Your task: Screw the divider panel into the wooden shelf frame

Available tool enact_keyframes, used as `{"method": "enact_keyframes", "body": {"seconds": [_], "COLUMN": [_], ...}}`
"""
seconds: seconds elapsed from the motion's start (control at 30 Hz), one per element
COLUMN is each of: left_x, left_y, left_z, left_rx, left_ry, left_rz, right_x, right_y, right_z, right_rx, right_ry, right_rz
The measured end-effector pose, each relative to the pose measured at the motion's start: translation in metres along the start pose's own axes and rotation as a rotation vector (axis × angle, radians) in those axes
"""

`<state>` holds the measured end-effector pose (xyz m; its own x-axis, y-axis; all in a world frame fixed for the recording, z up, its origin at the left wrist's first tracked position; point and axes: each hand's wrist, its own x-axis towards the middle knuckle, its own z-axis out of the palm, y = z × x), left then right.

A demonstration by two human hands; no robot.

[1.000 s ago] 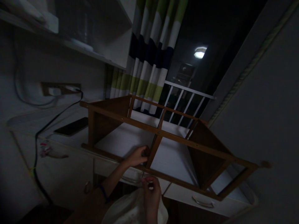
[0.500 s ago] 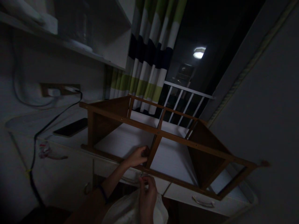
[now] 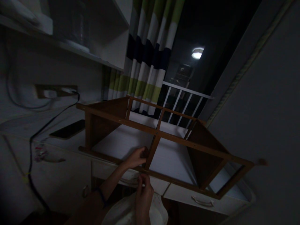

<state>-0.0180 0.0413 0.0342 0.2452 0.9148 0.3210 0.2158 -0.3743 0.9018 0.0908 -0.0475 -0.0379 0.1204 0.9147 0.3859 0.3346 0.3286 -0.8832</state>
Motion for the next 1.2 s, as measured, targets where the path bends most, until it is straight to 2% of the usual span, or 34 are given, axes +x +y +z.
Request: {"method": "enact_keyframes", "body": {"seconds": [0.4,0.67,0.97,1.2], "left_x": [0.0005,0.0004,-0.0003,-0.0006], "left_y": [-0.0008,-0.0001,-0.0004,0.0006], "left_z": [0.0007,0.0008,0.0011,0.0046], "left_rx": [-0.009,-0.001,0.014,0.055], "left_ry": [-0.001,0.005,0.002,0.052], "left_rz": [-0.006,-0.002,0.003,0.018], "right_x": [0.0014,-0.0016,-0.0018,-0.0011], "right_y": [-0.0047,-0.0034,-0.0042,-0.0076], "right_z": [-0.0018,0.0000,0.0020,-0.0007], "right_rx": [-0.019,0.098,0.010,-0.009], "right_ry": [-0.002,0.053,0.073,0.037], "right_rz": [-0.026,0.008,0.001,0.036]}}
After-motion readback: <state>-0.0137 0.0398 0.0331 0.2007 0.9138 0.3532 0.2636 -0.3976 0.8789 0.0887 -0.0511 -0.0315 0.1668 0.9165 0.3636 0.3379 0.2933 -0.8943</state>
